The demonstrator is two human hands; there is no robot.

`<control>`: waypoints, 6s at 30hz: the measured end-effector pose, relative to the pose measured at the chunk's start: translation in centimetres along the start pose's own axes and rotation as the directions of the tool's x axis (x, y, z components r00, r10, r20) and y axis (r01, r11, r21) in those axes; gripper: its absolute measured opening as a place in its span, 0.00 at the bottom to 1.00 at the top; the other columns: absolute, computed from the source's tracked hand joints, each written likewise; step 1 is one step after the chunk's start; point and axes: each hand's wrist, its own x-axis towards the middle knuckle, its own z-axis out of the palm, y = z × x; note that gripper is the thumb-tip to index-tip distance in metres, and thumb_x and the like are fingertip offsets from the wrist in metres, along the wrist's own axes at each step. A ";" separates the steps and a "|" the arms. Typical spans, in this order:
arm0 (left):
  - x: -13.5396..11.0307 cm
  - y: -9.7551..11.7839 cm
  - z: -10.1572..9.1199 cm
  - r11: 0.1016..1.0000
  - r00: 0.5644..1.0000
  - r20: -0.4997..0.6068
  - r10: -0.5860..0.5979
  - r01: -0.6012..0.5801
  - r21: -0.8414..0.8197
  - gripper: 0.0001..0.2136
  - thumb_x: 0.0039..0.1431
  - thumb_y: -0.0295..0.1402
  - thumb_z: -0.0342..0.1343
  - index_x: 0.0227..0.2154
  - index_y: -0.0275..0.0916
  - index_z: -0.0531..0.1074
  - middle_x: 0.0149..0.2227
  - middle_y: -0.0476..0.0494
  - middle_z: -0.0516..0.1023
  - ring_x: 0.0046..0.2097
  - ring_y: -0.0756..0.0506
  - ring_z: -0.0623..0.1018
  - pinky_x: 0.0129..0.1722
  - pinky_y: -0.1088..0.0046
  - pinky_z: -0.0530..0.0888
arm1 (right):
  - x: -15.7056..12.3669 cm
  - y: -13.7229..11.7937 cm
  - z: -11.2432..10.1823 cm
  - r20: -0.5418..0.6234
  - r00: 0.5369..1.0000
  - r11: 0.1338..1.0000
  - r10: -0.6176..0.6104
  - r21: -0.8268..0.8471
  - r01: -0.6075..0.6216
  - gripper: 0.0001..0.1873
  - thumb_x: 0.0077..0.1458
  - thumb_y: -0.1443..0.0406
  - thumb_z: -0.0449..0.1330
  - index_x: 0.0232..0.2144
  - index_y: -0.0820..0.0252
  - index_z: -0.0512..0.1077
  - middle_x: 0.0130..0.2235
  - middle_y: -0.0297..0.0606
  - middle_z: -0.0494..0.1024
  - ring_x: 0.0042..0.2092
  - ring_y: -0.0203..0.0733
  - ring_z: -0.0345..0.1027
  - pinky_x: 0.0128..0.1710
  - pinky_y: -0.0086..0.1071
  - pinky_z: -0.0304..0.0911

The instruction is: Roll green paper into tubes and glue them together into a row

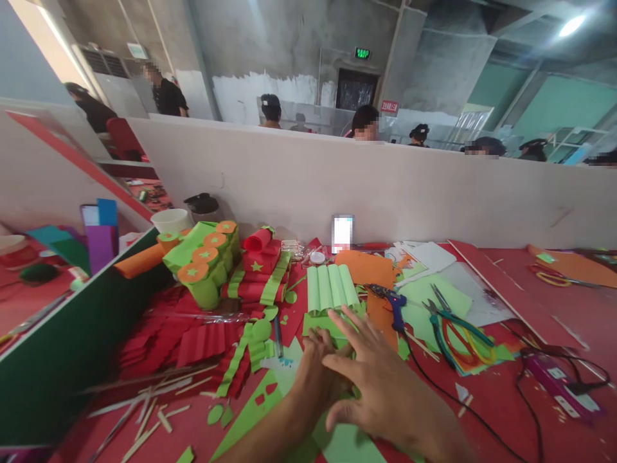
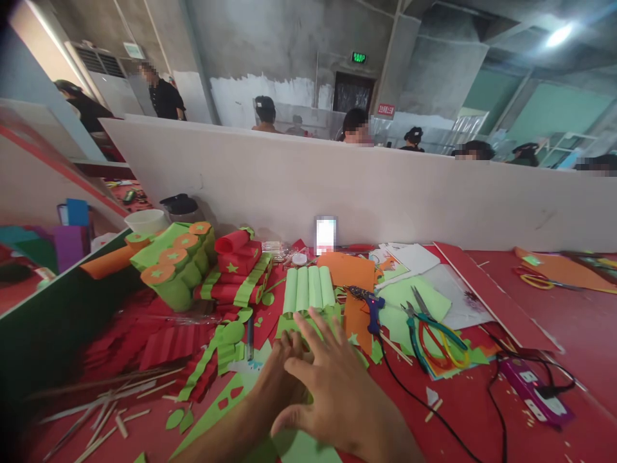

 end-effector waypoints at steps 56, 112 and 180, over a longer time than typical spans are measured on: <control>0.1 -3.0 0.2 1.000 0.999 -0.022 0.025 -0.025 -0.012 0.22 0.64 0.43 0.48 0.59 0.42 0.63 0.53 0.36 0.71 0.53 0.35 0.69 0.48 0.55 0.68 | 3.8 13.2 1.3 -0.310 0.930 0.977 0.197 0.139 -0.161 0.11 0.65 0.64 0.49 0.36 0.57 0.70 0.37 0.40 0.76 0.41 0.43 0.68 0.44 0.36 0.62; -0.1 -3.2 0.6 0.999 0.997 -0.069 0.022 -0.026 -0.048 0.20 0.66 0.41 0.45 0.58 0.45 0.64 0.52 0.40 0.72 0.52 0.36 0.70 0.47 0.54 0.70 | 1.0 17.7 -5.9 -0.261 0.649 0.602 0.715 -0.243 -0.761 0.34 0.55 0.60 0.56 0.62 0.56 0.53 0.40 0.45 0.79 0.39 0.51 0.74 0.32 0.31 0.55; -0.9 -2.4 1.8 0.996 0.990 -0.130 -0.064 0.055 -0.068 0.22 0.67 0.43 0.41 0.60 0.45 0.60 0.53 0.38 0.69 0.54 0.36 0.66 0.52 0.56 0.64 | 5.6 12.3 7.4 -0.417 0.892 0.964 0.173 -0.116 -0.241 0.14 0.60 0.68 0.53 0.44 0.54 0.75 0.50 0.44 0.72 0.51 0.51 0.66 0.50 0.45 0.65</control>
